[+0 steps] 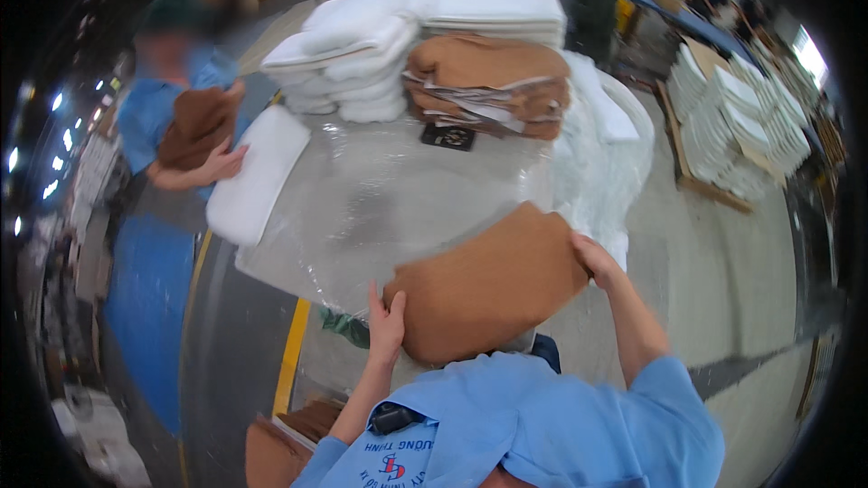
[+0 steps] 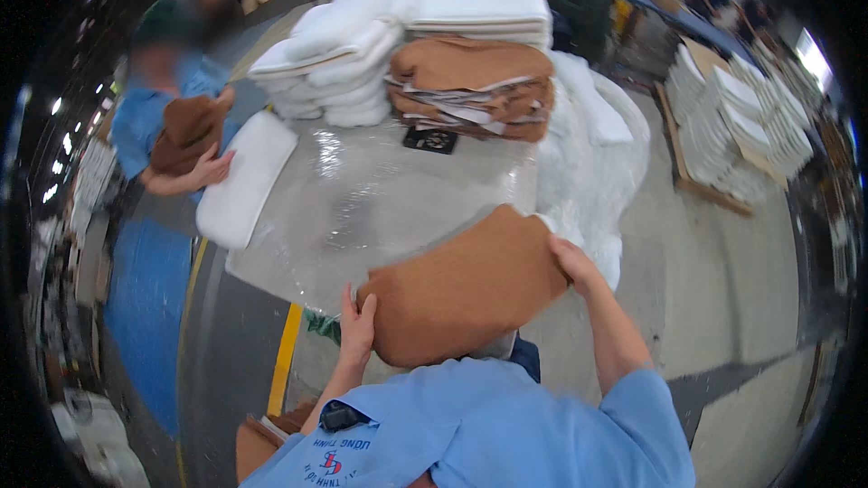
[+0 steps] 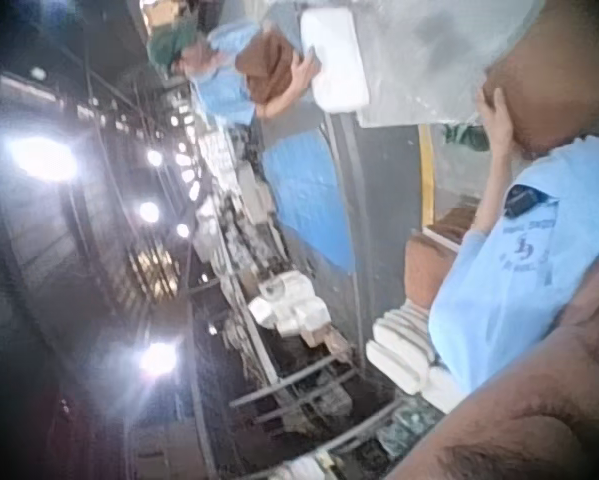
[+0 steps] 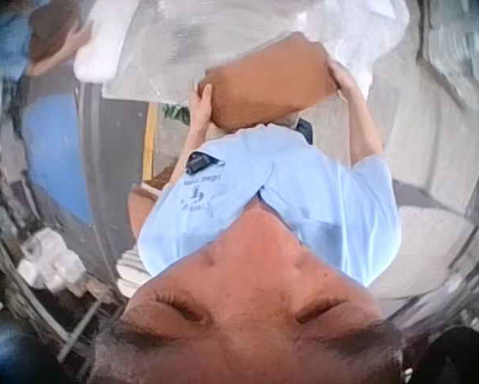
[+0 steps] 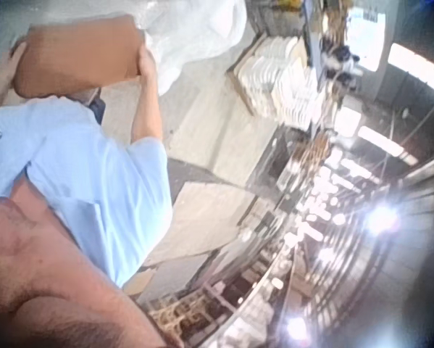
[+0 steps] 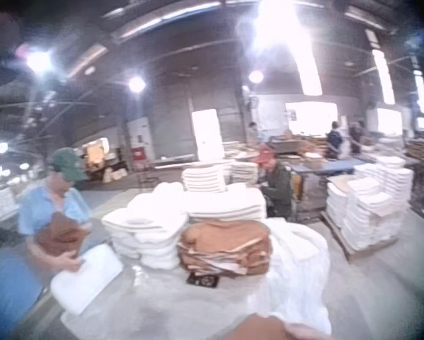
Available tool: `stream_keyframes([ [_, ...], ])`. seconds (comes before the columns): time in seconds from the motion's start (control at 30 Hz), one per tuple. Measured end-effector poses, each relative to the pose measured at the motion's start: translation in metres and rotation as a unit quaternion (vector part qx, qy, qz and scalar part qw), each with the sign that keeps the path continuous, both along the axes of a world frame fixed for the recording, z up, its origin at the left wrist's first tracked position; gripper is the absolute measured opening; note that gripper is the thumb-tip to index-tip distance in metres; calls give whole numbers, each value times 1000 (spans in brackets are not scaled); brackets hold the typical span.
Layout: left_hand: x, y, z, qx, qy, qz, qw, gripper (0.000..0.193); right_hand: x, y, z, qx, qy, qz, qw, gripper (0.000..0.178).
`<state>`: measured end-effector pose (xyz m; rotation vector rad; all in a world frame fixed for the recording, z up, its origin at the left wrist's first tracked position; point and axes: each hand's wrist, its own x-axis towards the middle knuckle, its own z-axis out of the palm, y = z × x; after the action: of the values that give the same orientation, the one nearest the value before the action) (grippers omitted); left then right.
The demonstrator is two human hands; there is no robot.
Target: The person inserts white foam pads into brown fabric covers, folds the edges, and secures them with white ties. The person stacks the finished cushions on a nearby pile. Coworkers perform similar tasks at adjacent tables.
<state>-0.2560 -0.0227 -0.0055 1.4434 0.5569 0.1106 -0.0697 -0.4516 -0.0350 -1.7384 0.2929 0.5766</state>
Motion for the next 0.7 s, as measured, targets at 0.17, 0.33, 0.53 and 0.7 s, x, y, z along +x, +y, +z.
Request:
stream_keyframes([
  [0.17,7,19,53,95,-182,-18,979,74,-11,69,20,375,91,-287,877,83],
  [0.33,27,10,22,-202,-206,-7,958,51,-12,33,-11,464,-44,-325,823,87],
  [0.53,9,10,-1,-128,-182,-14,975,49,-27,29,-31,419,-6,-278,864,94],
  [0.7,6,5,-3,13,-148,-3,989,48,-26,35,-33,457,7,-248,854,91],
])
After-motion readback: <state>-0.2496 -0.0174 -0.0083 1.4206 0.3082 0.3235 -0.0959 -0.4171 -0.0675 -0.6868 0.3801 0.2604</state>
